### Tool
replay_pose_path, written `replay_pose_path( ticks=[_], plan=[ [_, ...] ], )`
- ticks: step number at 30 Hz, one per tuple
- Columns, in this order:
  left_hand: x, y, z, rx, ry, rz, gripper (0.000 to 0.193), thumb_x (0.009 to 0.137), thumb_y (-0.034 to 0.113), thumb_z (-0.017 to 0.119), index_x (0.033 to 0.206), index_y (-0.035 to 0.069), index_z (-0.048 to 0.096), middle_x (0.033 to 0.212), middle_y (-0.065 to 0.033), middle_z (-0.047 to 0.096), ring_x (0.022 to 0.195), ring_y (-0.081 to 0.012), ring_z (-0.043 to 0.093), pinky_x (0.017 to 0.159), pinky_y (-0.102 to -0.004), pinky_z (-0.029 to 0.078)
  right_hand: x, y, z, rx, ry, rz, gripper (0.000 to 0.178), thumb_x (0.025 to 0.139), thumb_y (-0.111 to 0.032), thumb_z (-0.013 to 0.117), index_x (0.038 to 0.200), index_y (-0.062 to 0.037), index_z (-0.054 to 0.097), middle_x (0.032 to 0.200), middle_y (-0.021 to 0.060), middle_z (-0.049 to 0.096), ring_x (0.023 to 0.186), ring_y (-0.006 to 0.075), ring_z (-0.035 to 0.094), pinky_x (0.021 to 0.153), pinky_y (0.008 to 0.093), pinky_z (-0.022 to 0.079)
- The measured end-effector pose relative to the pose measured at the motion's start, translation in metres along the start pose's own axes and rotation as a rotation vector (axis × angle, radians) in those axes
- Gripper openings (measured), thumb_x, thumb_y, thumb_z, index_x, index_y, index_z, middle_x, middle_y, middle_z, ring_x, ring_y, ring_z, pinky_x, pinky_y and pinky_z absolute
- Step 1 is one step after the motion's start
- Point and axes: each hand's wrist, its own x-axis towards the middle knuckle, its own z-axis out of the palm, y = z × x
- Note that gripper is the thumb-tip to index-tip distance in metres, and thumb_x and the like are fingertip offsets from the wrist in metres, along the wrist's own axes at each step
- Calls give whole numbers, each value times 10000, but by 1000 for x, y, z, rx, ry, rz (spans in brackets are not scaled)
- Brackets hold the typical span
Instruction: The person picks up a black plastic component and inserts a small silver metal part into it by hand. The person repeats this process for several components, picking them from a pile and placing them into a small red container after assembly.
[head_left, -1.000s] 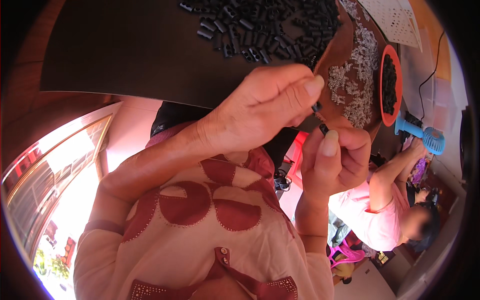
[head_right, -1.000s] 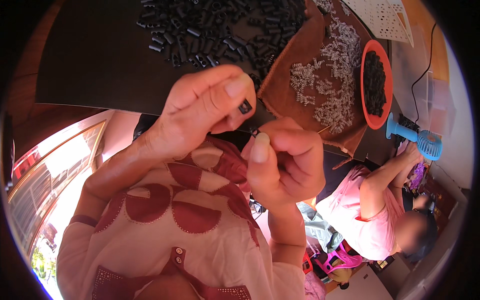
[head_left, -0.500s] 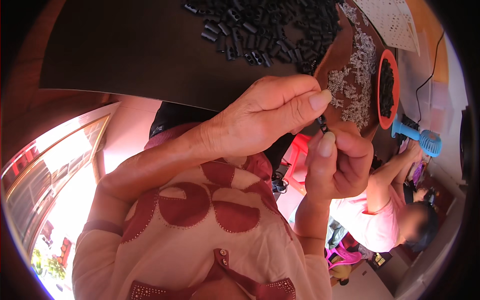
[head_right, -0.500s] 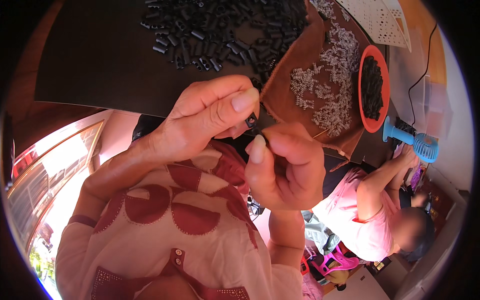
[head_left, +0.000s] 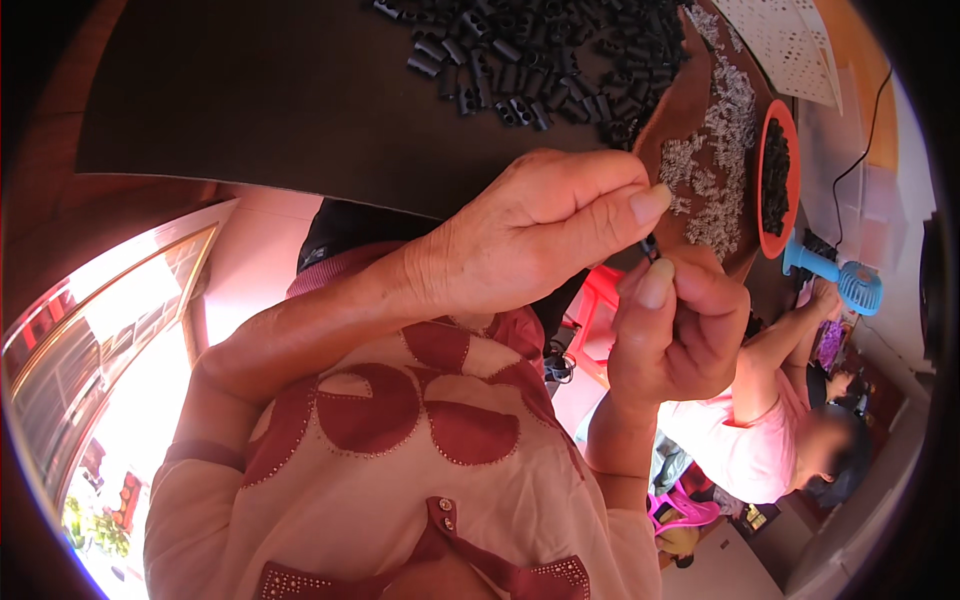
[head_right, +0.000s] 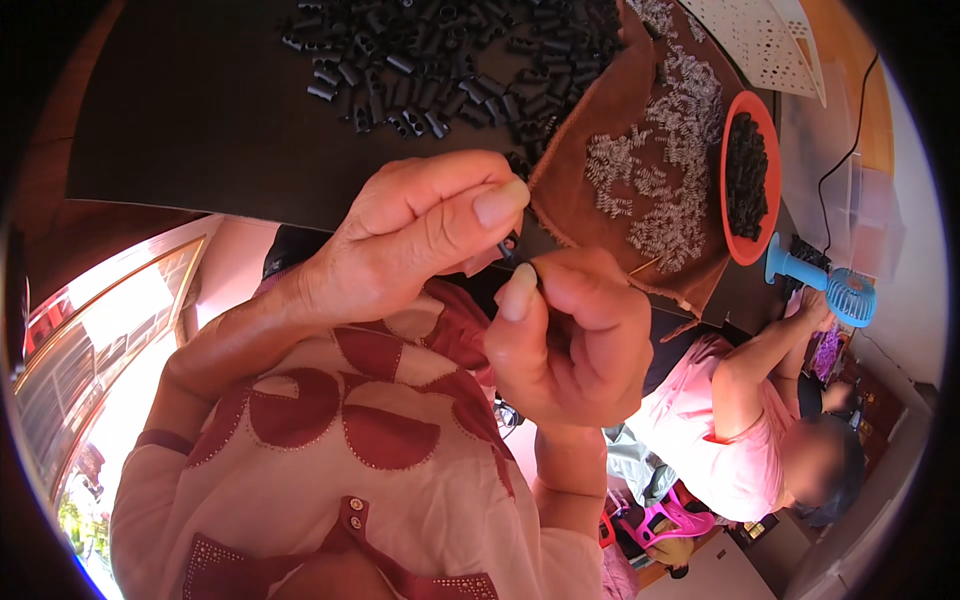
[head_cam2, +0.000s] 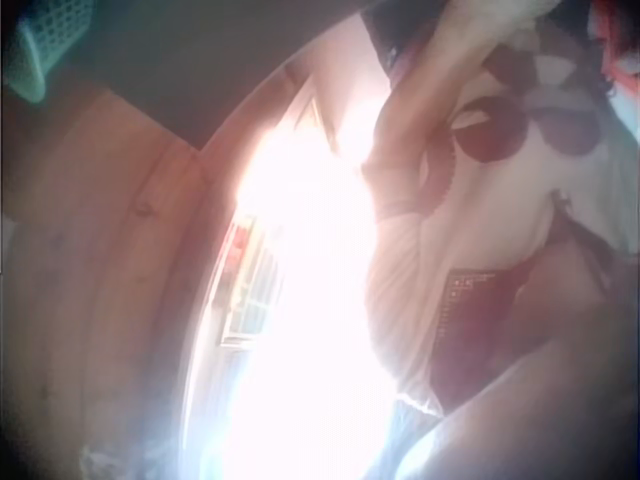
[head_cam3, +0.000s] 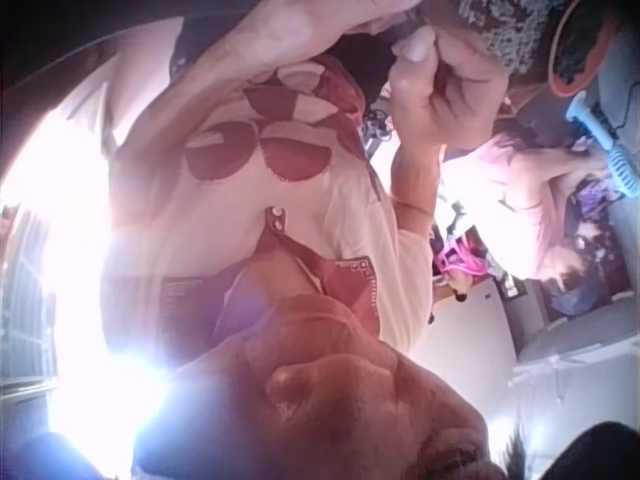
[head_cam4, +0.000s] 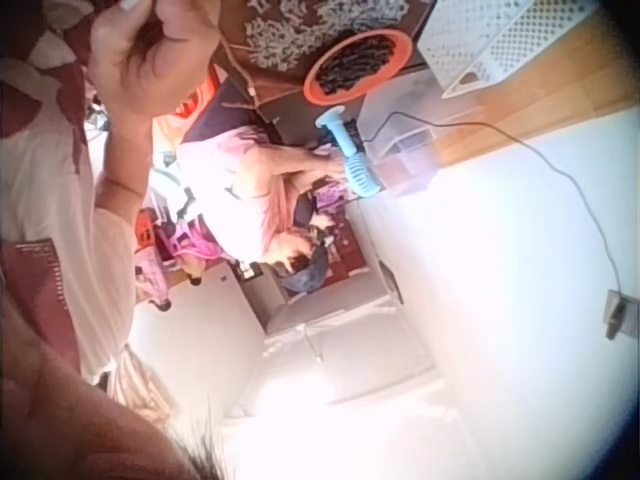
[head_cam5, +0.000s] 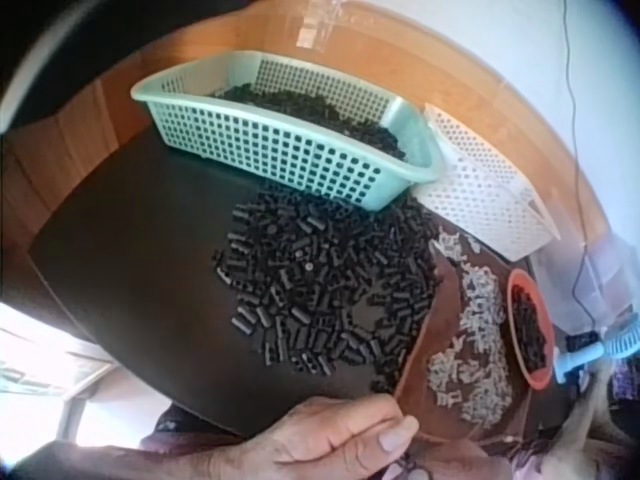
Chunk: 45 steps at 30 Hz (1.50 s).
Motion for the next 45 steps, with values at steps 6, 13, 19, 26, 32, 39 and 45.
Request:
replay_pose_path(
  ticks=[6, 13, 19, 26, 32, 39, 45],
  plan=[
    [2, 0, 0, -33, -8, -17, 342, 983, 309, 459, 765, 48, 492, 651, 26, 400, 599, -59, 353, 534, -225, 316, 2, -4, 2, 128, 62, 132, 143, 839, 76, 584, 915, 36, 470, 771, 113, 586, 618, 90, 497, 563, 203, 422],
    [3, -1, 1, -45, -3, -30, 340, 981, 301, 463, 747, 55, 487, 638, 32, 386, 582, -54, 333, 506, -229, 284, 0, -3, 6, 169, 89, 140, 131, 848, 82, 570, 919, 38, 469, 778, 116, 584, 636, 90, 519, 567, 198, 436],
    [5, 5, 2, -117, -8, -97, 333, 974, 291, 472, 730, 65, 484, 612, 43, 367, 560, -43, 312, 488, -225, 253, -2, 6, 5, 154, 74, 66, 148, 852, 67, 573, 943, 37, 460, 792, 126, 587, 645, 99, 532, 583, 205, 453],
    [9, 7, 2, -225, -42, -145, 349, 967, 296, 483, 717, 52, 496, 597, 40, 370, 550, -41, 310, 491, -222, 249, -2, 13, 0, 48, 20, -23, 181, 846, 23, 606, 972, 31, 476, 810, 124, 597, 660, 119, 541, 607, 222, 455],
    [10, 6, 4, -228, -27, -160, 342, 971, 278, 487, 719, 48, 493, 595, 43, 368, 551, -38, 314, 485, -222, 254, 0, 14, 1, -115, 14, -113, 185, 835, 17, 625, 953, 31, 484, 817, 129, 604, 657, 121, 533, 598, 224, 448],
    [7, 3, 2, -101, -60, -84, 353, 974, 277, 484, 697, 59, 465, 602, 49, 366, 560, -39, 310, 489, -223, 260, 2, -1, -3, -113, -1, 21, 165, 831, 45, 620, 924, 30, 485, 793, 129, 598, 639, 113, 506, 561, 220, 420],
    [4, 5, 2, -237, -109, -154, 363, 966, 284, 498, 691, 48, 477, 609, 45, 365, 577, -50, 318, 507, -230, 270, 3, 9, -19, 161, -101, -8, 221, 786, 74, 655, 945, 37, 506, 797, 143, 596, 631, 138, 500, 550, 235, 405]
  ],
)
